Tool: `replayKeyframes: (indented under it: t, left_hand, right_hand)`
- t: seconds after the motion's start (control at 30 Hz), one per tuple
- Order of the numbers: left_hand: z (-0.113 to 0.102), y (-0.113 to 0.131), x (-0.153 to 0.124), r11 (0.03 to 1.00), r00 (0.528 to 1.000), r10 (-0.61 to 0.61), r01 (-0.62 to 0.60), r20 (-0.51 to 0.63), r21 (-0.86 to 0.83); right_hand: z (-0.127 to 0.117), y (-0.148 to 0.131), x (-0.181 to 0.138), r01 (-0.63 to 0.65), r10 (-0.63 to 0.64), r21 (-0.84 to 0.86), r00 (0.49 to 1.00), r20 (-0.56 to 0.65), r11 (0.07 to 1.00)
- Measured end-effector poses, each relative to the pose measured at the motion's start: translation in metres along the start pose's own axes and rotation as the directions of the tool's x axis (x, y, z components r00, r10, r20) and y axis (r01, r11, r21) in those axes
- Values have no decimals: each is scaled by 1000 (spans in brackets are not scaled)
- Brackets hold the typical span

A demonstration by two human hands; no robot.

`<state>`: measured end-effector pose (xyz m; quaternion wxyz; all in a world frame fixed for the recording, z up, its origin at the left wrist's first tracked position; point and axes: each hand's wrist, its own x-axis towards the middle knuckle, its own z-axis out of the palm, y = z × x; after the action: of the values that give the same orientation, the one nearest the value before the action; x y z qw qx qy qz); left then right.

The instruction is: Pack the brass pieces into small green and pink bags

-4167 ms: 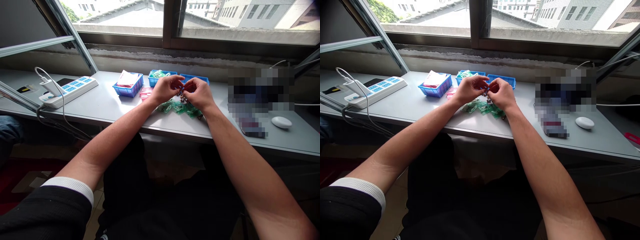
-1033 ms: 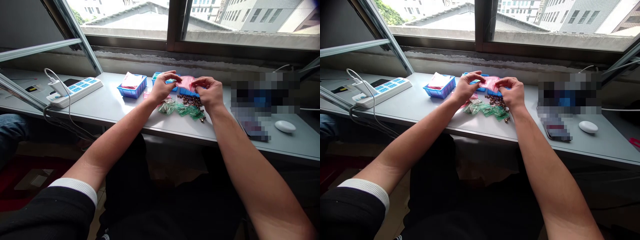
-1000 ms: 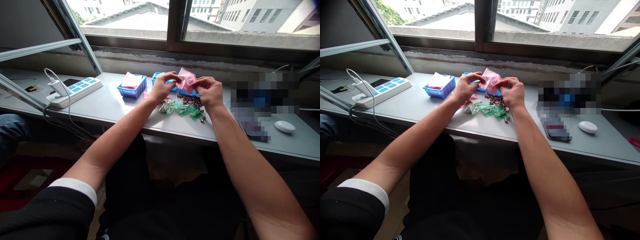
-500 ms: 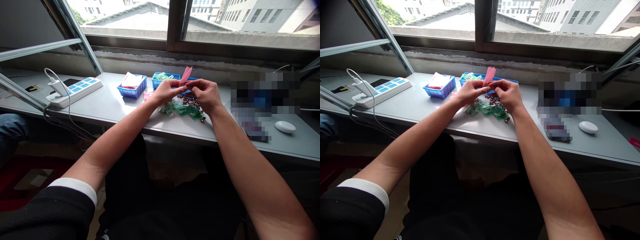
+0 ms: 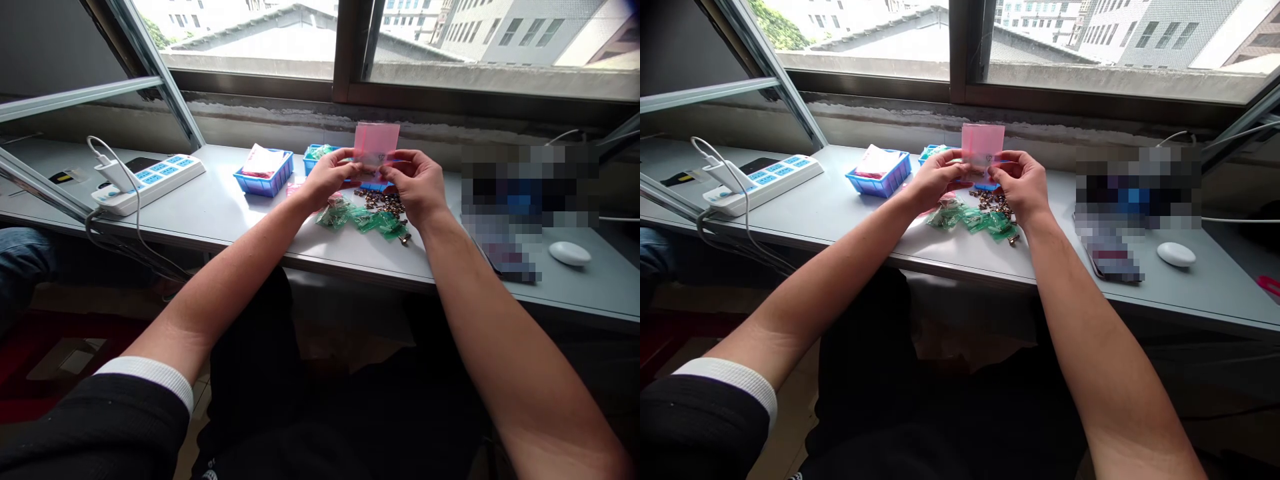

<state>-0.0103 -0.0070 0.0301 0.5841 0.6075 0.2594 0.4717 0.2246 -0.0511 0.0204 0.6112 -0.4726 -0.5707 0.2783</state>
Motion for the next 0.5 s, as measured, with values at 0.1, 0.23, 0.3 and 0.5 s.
replayKeyframes:
  t: [0.1, 0.23, 0.3, 0.5]
  left_hand:
    - [2, 3, -2, 1000, 1000, -23, 23, -15, -6]
    - [5, 4, -3, 998, 998, 9, -5, -67, 60]
    - [2, 4, -1, 989, 988, 66, -47, -136, 137]
    - [-61, 35, 11, 855, 876, 370, -191, -310, 483]
  right_hand:
    - [1, -2, -1, 1, -1, -22, 1000, -9, 1000]
    - [2, -8, -4, -21, 21, -4, 999, -32, 1000]
    - [3, -13, -6, -39, 40, 22, 998, -46, 999]
    - [4, -25, -15, -73, 74, 14, 996, -54, 997]
